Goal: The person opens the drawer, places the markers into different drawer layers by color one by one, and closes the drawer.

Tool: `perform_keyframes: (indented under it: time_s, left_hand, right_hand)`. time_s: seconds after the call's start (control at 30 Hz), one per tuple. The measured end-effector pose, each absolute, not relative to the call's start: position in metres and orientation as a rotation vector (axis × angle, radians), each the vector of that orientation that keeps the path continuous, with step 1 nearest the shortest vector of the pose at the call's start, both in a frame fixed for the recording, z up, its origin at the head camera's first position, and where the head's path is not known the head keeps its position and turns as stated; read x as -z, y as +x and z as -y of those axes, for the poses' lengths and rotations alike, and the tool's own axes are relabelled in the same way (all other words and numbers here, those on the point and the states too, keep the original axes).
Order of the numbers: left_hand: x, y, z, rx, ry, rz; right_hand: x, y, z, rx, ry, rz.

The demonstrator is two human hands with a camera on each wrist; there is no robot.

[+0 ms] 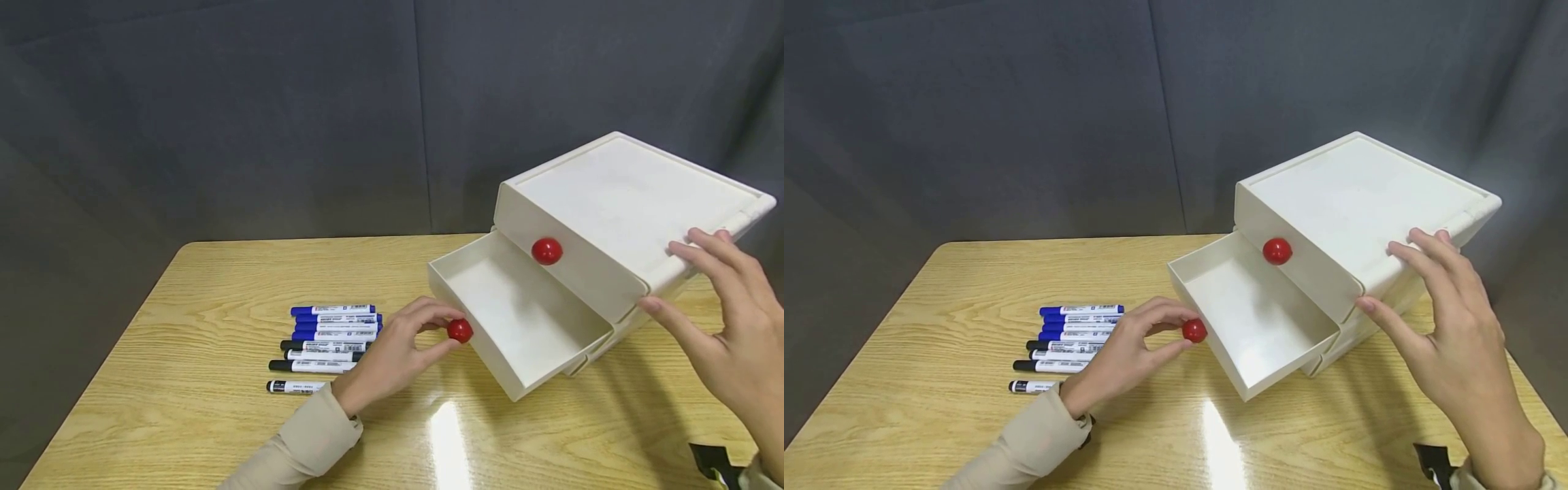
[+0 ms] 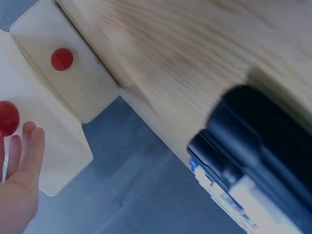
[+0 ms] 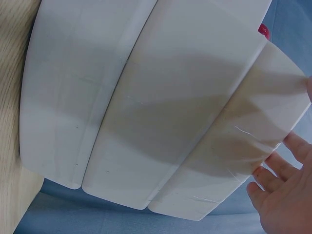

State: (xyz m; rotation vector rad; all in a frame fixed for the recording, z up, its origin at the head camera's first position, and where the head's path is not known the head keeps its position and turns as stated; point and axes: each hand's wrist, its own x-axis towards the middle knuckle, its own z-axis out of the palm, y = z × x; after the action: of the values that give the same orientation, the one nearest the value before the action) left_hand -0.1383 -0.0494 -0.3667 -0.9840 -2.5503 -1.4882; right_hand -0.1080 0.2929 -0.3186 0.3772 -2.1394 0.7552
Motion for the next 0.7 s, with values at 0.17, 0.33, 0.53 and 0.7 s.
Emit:
perform_keyframes:
  time_s: [0.17, 0.33, 0.53, 0.7]
  left_hand:
    - [0.367, -0.140, 0.056, 1.483, -0.974, 2.558]
    - [0.369, -0.143, 0.066, 1.477, -0.962, 2.569]
    - [0.371, -0.148, 0.080, 1.430, -0.924, 2.588]
    - [0.371, -0.152, 0.091, 1.370, -0.885, 2.630]
  right_hand:
    - [0.319, -0.109, -0.292, -0.769, 0.370, 2.124]
    - [0.319, -0.108, -0.291, -0.782, 0.357, 2.134]
    - [0.319, -0.108, -0.290, -0.798, 0.357, 2.123]
    - [0.319, -0.109, -0.290, -0.801, 0.355, 2.122]
